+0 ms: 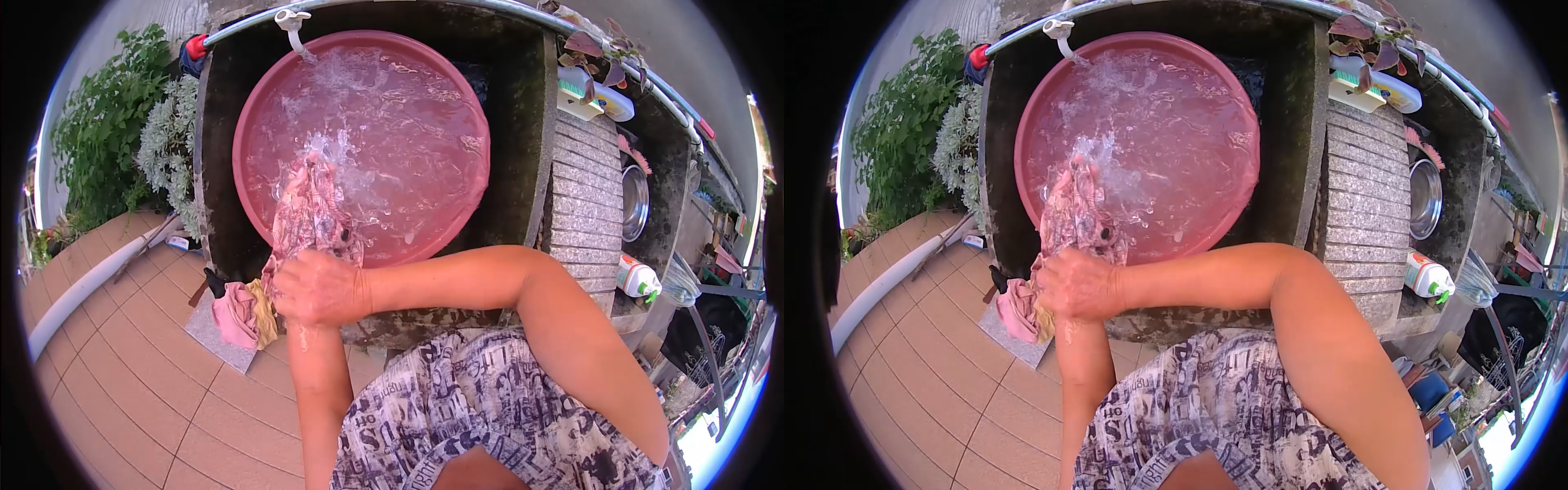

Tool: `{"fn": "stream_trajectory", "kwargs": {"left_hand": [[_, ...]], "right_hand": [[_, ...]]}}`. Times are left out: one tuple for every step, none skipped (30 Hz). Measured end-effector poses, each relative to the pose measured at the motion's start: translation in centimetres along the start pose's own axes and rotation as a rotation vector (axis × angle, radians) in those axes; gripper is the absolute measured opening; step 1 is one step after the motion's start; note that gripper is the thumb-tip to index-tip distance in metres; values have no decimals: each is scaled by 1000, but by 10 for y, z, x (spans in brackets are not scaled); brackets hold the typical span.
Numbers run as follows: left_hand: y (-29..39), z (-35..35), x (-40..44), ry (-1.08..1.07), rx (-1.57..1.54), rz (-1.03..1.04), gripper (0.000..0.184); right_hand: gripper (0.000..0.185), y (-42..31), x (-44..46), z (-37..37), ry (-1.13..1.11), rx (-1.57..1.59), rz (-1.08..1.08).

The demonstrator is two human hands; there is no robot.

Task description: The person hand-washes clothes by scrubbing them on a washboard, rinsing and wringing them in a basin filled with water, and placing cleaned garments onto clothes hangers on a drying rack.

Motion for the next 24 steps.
{"fn": "stream_trajectory", "kwargs": {"left_hand": [[-4, -9, 12, 34, 4, 6, 40], [-9, -17, 28, 68, -8, 1, 38], [-17, -23, 41, 91, -38, -11, 35], [-27, -26, 51, 111, -75, -34, 33], [-32, -19, 58, 120, -86, -49, 30], [-36, -13, 60, 132, -95, -68, 28], [-37, -5, 54, 148, -71, -83, 25], [-36, 0, 49, 162, -43, -90, 23], [-33, 2, 44, 177, -26, -93, 21], [-29, -4, 43, 179, -26, -91, 21], [-14, -14, 46, 154, 65, -4, 22], [2, -29, 48, 136, 152, 89, 24], [17, -58, 57, 169, 171, 241, 22], [21, -69, 54, 242, 130, 223, 31], [27, -80, 45, 393, 278, 283, 39], [34, -85, 33, 538, 420, 346, 49], [30, -89, 30, 532, 408, 349, 49], [34, -97, 21, 603, 700, 413, 55], [37, -101, 11, 674, 996, 476, 62], [25, -101, 2, 654, 952, 510, 59], [6, -108, -3, 617, 849, 461, 54], [-14, -115, -3, 569, 743, 410, 50], [-48, -123, -1, 494, 535, 215, 47], [-83, -123, 2, 404, 324, 25, 44]], "right_hand": [[23, 35, -3, -1, 69, -6, 82], [26, 66, 0, -13, 212, -89, 155], [24, 90, -1, -17, 264, -137, 183], [23, 109, -4, -23, 290, -105, 293], [23, 128, -10, -31, 313, -81, 402], [23, 148, -18, -34, 310, -113, 496], [23, 166, -30, -35, 303, -140, 588], [24, 191, -43, -40, 293, -228, 691], [26, 217, -61, -47, 286, -314, 794], [26, 242, -88, -48, 277, -383, 813], [27, 259, -116, -50, 269, -451, 832], [26, 255, -124, -52, 192, -499, 755], [25, 247, -132, -51, 111, -545, 676], [25, 241, -147, -50, 103, -540, 678], [21, 239, -158, -37, -52, -567, 635], [17, 238, -167, -23, -206, -598, 583], [17, 238, -177, -16, -209, -609, 574], [14, 250, -196, 1, -351, -578, 711], [12, 258, -210, 13, -493, -543, 844], [12, 249, -195, 9, -493, -545, 826], [17, 242, -187, 14, -620, -496, 852], [24, 229, -174, 14, -747, -456, 881], [22, 203, -143, -6, -575, -420, 938], [22, 182, -123, -13, -576, -444, 919]]}}
Point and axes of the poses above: each hand's wrist, its own x-axis towards the middle knuckle, its own z-axis out of the palm, y = z × x, the point moved 9 cm from there along x, towards the middle knuckle
